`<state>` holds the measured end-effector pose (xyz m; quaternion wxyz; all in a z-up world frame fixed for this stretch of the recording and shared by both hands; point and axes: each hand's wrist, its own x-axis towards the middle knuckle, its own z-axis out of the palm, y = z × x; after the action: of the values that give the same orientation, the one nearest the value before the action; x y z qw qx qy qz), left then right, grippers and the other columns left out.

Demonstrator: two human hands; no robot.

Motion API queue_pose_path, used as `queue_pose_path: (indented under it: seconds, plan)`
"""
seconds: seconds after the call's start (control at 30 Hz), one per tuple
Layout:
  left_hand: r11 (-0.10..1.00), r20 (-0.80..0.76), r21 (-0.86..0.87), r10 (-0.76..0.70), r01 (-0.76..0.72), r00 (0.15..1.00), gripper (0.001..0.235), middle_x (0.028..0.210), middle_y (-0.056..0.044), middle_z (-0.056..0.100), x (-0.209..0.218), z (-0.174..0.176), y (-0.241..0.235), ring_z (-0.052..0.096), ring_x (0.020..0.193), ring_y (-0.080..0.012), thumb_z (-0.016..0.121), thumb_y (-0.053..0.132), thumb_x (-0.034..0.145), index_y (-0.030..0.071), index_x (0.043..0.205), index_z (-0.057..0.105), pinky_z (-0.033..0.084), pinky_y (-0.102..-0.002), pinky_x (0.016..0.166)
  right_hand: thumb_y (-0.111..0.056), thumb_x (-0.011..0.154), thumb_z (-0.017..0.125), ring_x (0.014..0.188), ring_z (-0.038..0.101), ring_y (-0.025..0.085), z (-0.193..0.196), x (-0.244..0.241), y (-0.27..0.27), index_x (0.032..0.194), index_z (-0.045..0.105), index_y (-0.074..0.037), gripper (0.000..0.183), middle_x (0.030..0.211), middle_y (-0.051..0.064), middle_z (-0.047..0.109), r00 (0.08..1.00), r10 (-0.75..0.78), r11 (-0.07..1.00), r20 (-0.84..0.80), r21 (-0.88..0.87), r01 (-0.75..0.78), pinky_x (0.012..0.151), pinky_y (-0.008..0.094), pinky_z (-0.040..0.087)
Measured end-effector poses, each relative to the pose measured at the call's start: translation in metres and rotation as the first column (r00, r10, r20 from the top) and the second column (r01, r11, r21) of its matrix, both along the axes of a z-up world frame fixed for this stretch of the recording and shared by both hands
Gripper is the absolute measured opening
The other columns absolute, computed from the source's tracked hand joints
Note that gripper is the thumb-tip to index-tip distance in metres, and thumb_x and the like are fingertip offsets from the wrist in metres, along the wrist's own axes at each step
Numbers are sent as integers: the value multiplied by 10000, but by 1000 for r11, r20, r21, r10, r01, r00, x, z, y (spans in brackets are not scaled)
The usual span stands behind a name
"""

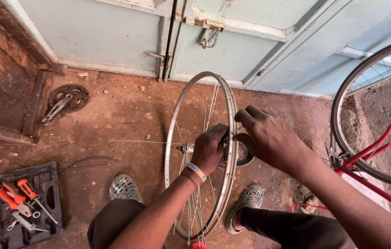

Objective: The person assembles a bicycle wheel by inserting spokes into the hub and rim. They then apply grease to the hub using a small brush.

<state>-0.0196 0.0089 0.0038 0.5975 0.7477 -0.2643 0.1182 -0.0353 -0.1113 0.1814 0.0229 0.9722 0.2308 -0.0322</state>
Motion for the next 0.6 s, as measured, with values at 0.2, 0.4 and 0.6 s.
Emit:
queue_pose_path:
  seconds: [0.2,0.4,0.6]
  plan:
    - [1000,-15,-21,-17,16,1000,170,693,-97,522,-2,0,0,627,737,-378,522,-19,897,126,807,512,532,-430,639,-85,912,671,629,708,295,-27,8,-18,994,670,-36,96,793,129,662,999,44,998,9,42,-45,453,351,520]
    - [1000,-20,-23,-8,7,1000,170,697,-108,527,0,1,2,629,748,-394,527,-6,913,124,804,513,532,-438,643,-122,968,658,533,669,194,-28,4,-14,924,713,-59,94,698,73,686,998,-45,998,36,-38,47,439,254,482]
    - [999,-22,-33,3,-3,1000,169,691,-114,510,5,4,2,622,747,-406,520,-16,919,117,814,515,527,-434,640,-154,896,738,580,675,227,-17,7,-3,1002,695,-49,155,782,95,681,997,-70,995,24,67,68,471,316,516]
